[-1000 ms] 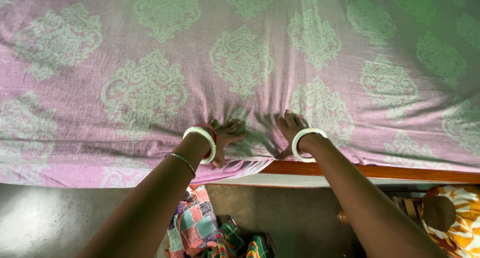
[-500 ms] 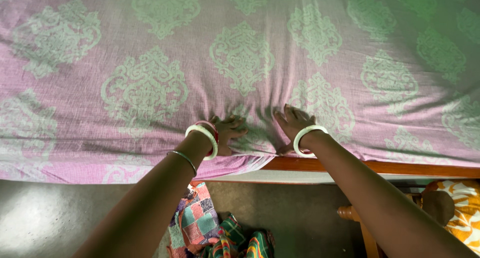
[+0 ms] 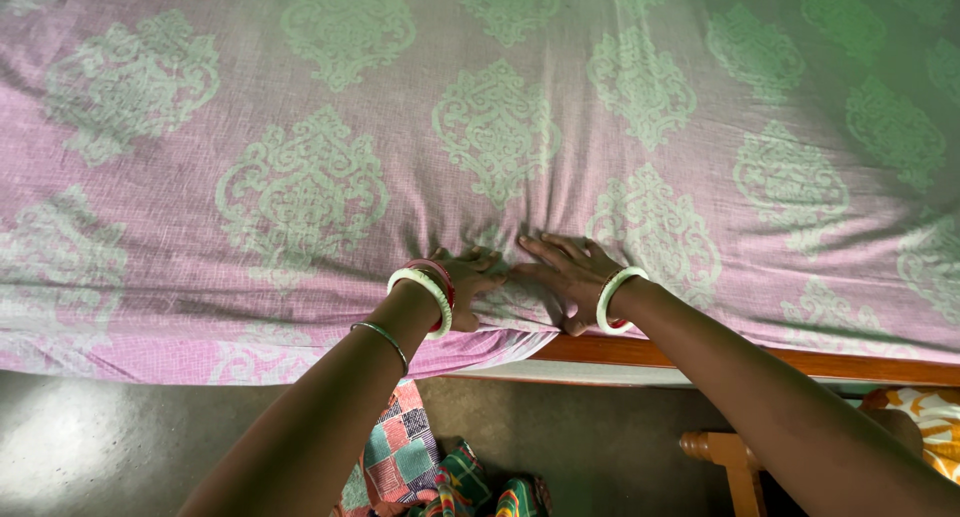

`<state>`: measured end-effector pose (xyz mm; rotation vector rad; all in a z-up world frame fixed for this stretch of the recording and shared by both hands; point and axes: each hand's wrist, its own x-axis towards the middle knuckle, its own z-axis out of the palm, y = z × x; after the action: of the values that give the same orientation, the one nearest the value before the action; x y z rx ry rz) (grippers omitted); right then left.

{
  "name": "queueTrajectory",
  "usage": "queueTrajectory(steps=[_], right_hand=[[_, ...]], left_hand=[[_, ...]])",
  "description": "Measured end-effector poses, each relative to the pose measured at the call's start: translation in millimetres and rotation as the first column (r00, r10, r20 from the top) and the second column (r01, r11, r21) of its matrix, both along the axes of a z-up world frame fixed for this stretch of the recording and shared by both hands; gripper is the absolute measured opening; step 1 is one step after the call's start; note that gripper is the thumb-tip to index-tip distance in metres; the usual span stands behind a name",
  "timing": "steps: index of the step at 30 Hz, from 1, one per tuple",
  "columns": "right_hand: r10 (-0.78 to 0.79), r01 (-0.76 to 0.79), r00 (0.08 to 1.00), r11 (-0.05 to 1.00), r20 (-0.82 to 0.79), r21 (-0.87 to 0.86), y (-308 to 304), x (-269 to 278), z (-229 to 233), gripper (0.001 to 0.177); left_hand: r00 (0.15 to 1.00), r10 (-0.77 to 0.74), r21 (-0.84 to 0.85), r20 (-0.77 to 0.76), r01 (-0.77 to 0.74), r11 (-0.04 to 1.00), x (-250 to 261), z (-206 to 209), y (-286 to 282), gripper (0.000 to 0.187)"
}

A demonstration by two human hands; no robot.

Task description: The person spreads a patterned sheet over a mattress, smoothing it by hand and tucking the edges under the mattress along the sides and corners until the bed is made.

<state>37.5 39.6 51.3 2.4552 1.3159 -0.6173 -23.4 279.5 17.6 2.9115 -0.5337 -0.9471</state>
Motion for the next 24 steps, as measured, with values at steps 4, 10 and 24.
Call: queueTrajectory(steps=[4, 10, 24], right_hand=[[0.001, 0.000, 0.999, 1.000, -0.036, 0.030, 2, 5, -2, 0.120], [-0.084, 0.078, 0.995, 0.989, -0.048, -0.126, 23, 3, 18, 0.133], [-0.030, -0.144, 0.925, 0.895, 0.378, 0.422, -9, -11, -61, 0.085]], left_hand=[[1.000, 0.026, 0.012, 0.007, -0.026, 1.000, 1, -1, 4, 0.113], [0.999, 0.044, 0.028, -0.001, -0.044, 0.999, 2, -3, 8, 0.111], [0.980, 0.031, -0.120, 0.196, -0.007, 0.993, -3, 7, -11, 0.107]])
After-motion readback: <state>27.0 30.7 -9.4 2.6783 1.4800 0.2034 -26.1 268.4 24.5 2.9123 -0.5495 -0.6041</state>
